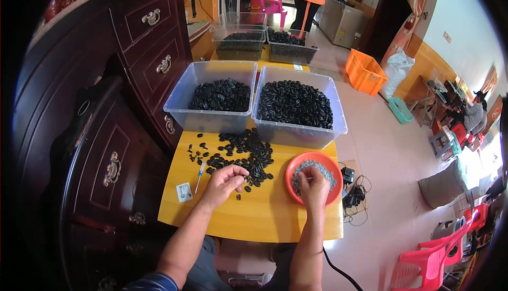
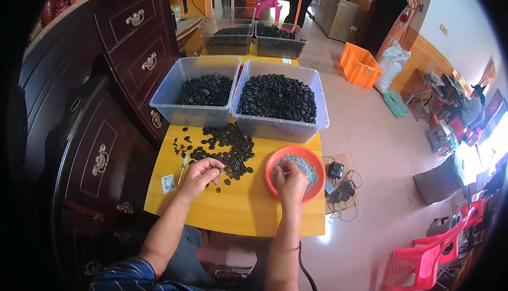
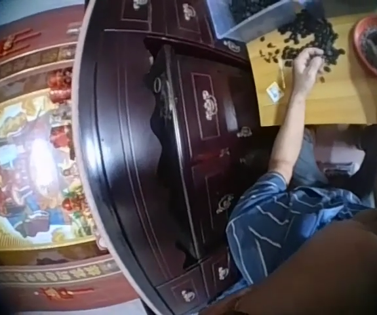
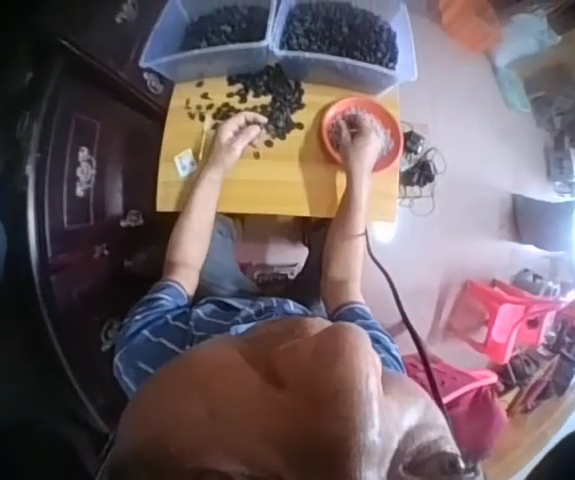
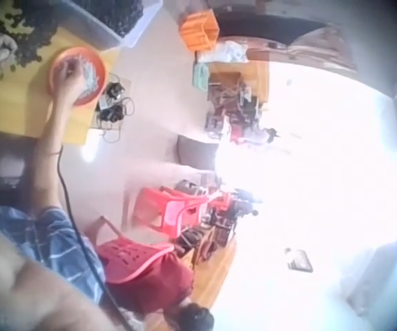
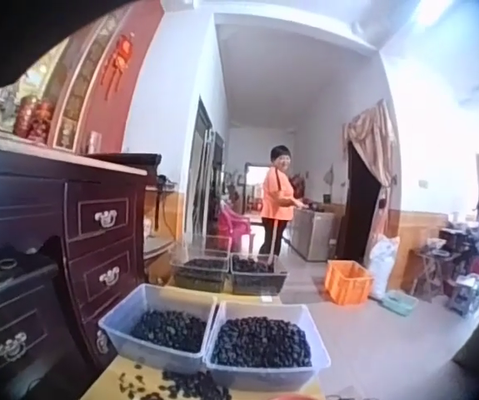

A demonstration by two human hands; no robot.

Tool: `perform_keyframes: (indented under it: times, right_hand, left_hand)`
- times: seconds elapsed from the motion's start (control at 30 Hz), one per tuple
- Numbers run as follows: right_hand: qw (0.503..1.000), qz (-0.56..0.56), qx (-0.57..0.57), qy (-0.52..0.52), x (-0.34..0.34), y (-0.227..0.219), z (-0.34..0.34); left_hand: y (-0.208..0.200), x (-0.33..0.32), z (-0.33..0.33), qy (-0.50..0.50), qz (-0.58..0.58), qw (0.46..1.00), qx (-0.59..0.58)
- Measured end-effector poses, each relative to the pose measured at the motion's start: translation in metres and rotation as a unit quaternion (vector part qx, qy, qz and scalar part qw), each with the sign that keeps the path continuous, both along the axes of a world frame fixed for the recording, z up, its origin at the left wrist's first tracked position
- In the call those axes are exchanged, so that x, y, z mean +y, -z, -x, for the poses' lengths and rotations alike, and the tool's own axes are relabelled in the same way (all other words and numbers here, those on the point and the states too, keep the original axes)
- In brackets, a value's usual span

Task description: The person sorts small black plastic components and metallic pins by hand from a table into specific plastic bins.

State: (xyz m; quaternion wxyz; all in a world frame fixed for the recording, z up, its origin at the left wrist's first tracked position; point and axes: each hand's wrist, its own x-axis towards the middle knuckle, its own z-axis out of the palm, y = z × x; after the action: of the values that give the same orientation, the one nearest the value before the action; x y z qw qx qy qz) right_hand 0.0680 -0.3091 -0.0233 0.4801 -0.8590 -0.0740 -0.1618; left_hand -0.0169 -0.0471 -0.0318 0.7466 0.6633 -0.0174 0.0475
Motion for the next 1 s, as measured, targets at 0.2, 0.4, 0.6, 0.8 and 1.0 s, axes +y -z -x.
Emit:
perform_keyframes:
  times: [0.2, 0.4, 0.6, 0.8, 1.0]
  right_hand:
    - [1.000, 0.022, -0.007, -0.002, 0.0019, 0.0000, -0.0001]
    - [1.000, 0.016, -0.018, -0.003, 0.0012, 0.0037, -0.0002]
    - [1.000, 0.023, 0.007, -0.003, 0.0005, -0.0014, 0.0026]
    - [1.000, 0.030, 0.005, -0.003, -0.0028, 0.0008, 0.0015]
    - [0.999, 0.023, -0.024, 0.014, -0.0034, 0.0045, -0.0012]
  left_hand:
    - [-0.0018, 0.0027, 0.0000, -0.004, 0.002, 1.000, -0.011]
    - [-0.0027, 0.0035, 0.0012, -0.009, 0.008, 1.000, -0.015]
    - [-0.0043, 0.0027, 0.0032, -0.013, 0.005, 1.000, -0.010]
    - [-0.0037, 0.0015, 0.0027, -0.015, 0.001, 1.000, -0.005]
    - [-0.0033, 0.0019, 0.0024, -0.014, -0.004, 1.000, -0.010]
